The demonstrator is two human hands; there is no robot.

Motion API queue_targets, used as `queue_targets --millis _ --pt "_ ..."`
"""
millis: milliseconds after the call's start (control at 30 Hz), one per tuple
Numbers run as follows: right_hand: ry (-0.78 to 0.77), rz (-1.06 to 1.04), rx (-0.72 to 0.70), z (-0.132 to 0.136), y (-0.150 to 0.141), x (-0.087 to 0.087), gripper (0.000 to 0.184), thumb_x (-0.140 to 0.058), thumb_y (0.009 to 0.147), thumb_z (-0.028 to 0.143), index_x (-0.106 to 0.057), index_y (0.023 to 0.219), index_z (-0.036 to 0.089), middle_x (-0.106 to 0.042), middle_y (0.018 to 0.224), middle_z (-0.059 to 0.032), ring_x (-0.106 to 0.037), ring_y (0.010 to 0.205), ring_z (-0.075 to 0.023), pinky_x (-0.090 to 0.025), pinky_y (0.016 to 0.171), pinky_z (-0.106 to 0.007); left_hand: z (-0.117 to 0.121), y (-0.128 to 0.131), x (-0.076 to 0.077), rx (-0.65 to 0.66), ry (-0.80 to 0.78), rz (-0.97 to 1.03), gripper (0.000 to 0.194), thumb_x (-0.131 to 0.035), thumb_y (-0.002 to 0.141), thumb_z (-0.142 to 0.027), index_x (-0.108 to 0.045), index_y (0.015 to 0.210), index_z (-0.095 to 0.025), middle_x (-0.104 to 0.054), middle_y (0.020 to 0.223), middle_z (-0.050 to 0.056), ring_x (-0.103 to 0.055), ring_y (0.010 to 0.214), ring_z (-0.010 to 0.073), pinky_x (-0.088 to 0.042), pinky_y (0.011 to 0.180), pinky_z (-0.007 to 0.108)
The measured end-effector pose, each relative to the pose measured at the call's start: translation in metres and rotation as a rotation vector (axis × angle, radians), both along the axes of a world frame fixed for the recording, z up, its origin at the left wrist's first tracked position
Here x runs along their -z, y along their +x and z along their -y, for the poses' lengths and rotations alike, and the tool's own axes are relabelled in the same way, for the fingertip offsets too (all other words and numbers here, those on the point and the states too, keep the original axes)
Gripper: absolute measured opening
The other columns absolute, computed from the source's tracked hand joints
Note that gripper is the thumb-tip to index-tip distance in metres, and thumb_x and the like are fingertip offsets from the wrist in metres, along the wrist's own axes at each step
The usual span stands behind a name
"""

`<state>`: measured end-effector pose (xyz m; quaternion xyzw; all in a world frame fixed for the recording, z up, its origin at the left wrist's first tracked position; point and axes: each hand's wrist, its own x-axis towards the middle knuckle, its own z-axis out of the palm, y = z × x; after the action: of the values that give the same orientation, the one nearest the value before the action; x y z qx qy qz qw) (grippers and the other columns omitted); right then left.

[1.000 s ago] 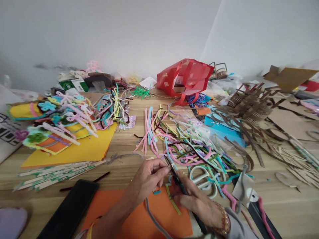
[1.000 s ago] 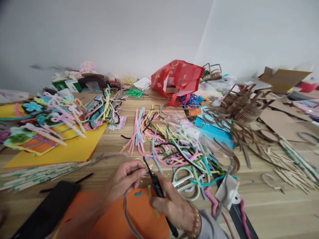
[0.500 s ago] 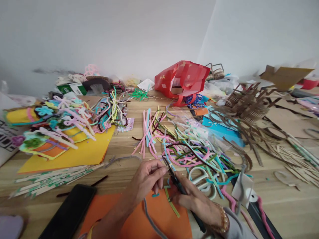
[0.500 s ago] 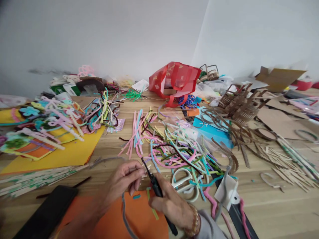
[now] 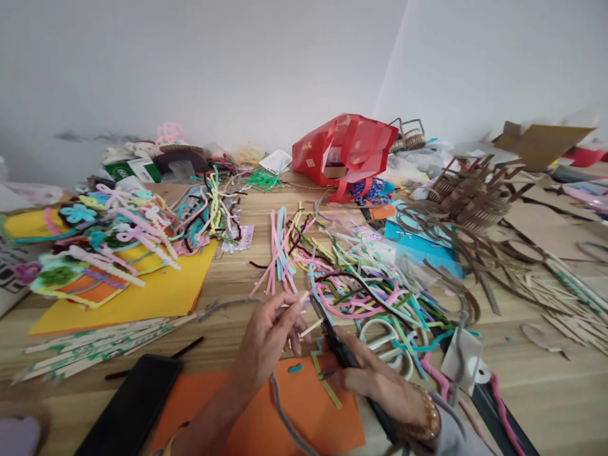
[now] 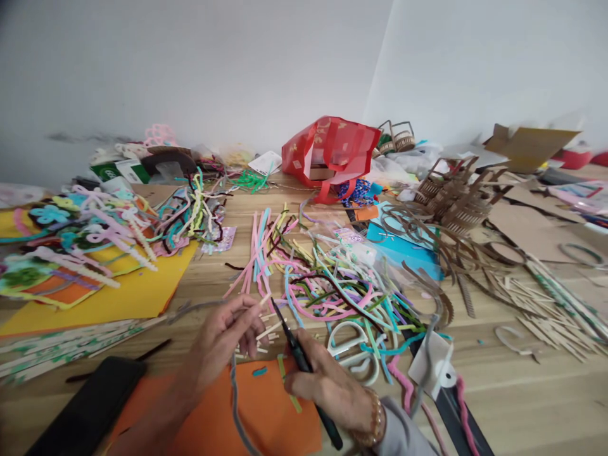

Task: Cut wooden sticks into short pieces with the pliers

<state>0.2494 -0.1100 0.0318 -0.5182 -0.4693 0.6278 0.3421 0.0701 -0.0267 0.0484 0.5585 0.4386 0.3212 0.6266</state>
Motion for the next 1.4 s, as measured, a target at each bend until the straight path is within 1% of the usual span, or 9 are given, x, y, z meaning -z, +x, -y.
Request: queue_targets --millis 67,133,333,533,633,767,1100,1267,1400 --pt "-0.016 -0.022 -0.007 -0.002 0.000 -0.006 0.036 -0.058 0.072 0.021 -0.060 0.107 0.018 -0.058 0.094 -0.0022 -0.050 0.092 -0.0216 -0.040 0.083 -0.032 -0.002 -0.004 0.000 -0.105 0.063 0.008 0.031 -0.055 0.084 -0.045 -0.049 0.098 -0.019 -0.062 0.053 -0.006 -0.050 0.036 0.0082 -0.037 0.038 0.017" --pt "-0.018 -0.025 -0.004 -0.004 -0.001 -0.009 0.036 -0.058 0.071 0.021 -0.059 0.106 0.017 -0.057 0.089 -0.0019 -0.049 0.093 -0.0223 -0.039 0.084 -0.033 -0.004 -0.007 0.001 -0.131 0.091 0.001 0.032 -0.055 0.084 -0.043 -0.049 0.103 -0.019 -0.059 0.051 -0.007 -0.047 0.034 0.0076 -0.037 0.038 0.016" --pt "-0.008 -0.011 0.026 -0.005 -0.004 -0.010 0.019 -0.058 0.071 0.021 -0.060 0.090 0.018 -0.052 0.077 -0.0001 -0.047 0.103 -0.0253 -0.036 0.093 -0.037 -0.002 -0.006 0.010 0.017 -0.061 0.059 0.031 -0.059 0.078 -0.044 -0.058 0.089 -0.014 -0.061 0.059 -0.002 -0.057 0.044 0.0108 -0.046 0.045 0.021" --pt "0.010 0.009 0.043 -0.006 -0.005 -0.009 0.017 -0.059 0.072 0.022 -0.059 0.088 0.018 -0.055 0.081 -0.0009 -0.047 0.106 -0.0260 -0.034 0.096 -0.038 0.006 0.004 0.012 0.053 -0.054 -0.005 0.031 -0.062 0.078 -0.045 -0.061 0.080 -0.014 -0.063 0.063 0.001 -0.059 0.052 0.0133 -0.048 0.050 0.023" --pt "0.035 -0.021 0.033 -0.005 -0.005 -0.006 0.018 -0.059 0.071 0.021 -0.059 0.089 0.019 -0.056 0.083 -0.0011 -0.047 0.107 -0.0258 -0.034 0.097 -0.038 0.010 0.009 0.013 0.025 -0.007 -0.069 0.026 -0.065 0.076 -0.041 -0.063 0.082 -0.016 -0.060 0.062 -0.001 -0.057 0.051 0.0132 -0.047 0.049 0.023" --pt "0.049 -0.040 0.028 -0.002 -0.004 -0.001 0.020 -0.060 0.073 0.022 -0.061 0.092 0.019 -0.058 0.083 -0.0010 -0.048 0.106 -0.0256 -0.034 0.098 -0.038 0.013 0.015 0.011 -0.009 0.126 -0.157 0.019 -0.058 0.079 -0.034 -0.063 0.073 -0.017 -0.052 0.055 -0.003 -0.050 0.048 0.0115 -0.042 0.049 0.021" --pt "-0.018 0.006 0.000 0.000 -0.002 -0.002 0.030 -0.061 0.076 0.025 -0.056 0.105 0.018 -0.054 0.093 -0.0011 -0.047 0.090 -0.0200 -0.038 0.085 -0.033 0.011 0.010 -0.003 0.108 0.418 -0.324 0.026 -0.049 0.085 -0.032 -0.060 0.065 -0.017 -0.047 0.055 -0.003 -0.040 0.052 0.0107 -0.030 0.051 0.022" --pt "-0.033 -0.040 -0.007 0.001 -0.007 -0.008 0.027 -0.060 0.072 0.024 -0.055 0.097 0.017 -0.050 0.086 0.0001 -0.044 0.082 -0.0179 -0.039 0.075 -0.030 0.010 0.010 -0.005 0.150 0.450 -0.386 0.022 -0.049 0.083 -0.027 -0.057 0.064 -0.018 -0.043 0.053 -0.004 -0.038 0.051 0.0105 -0.027 0.051 0.022" --pt "-0.077 -0.038 0.010 0.001 -0.009 -0.012 0.019 -0.060 0.077 0.030 -0.057 0.092 0.018 -0.052 0.081 -0.0004 -0.048 0.093 -0.0224 -0.039 0.082 -0.033 0.010 0.010 -0.004 0.161 0.459 -0.410 0.022 -0.049 0.083 -0.026 -0.057 0.065 -0.019 -0.047 0.054 -0.004 -0.041 0.052 0.0112 -0.028 0.052 0.023"
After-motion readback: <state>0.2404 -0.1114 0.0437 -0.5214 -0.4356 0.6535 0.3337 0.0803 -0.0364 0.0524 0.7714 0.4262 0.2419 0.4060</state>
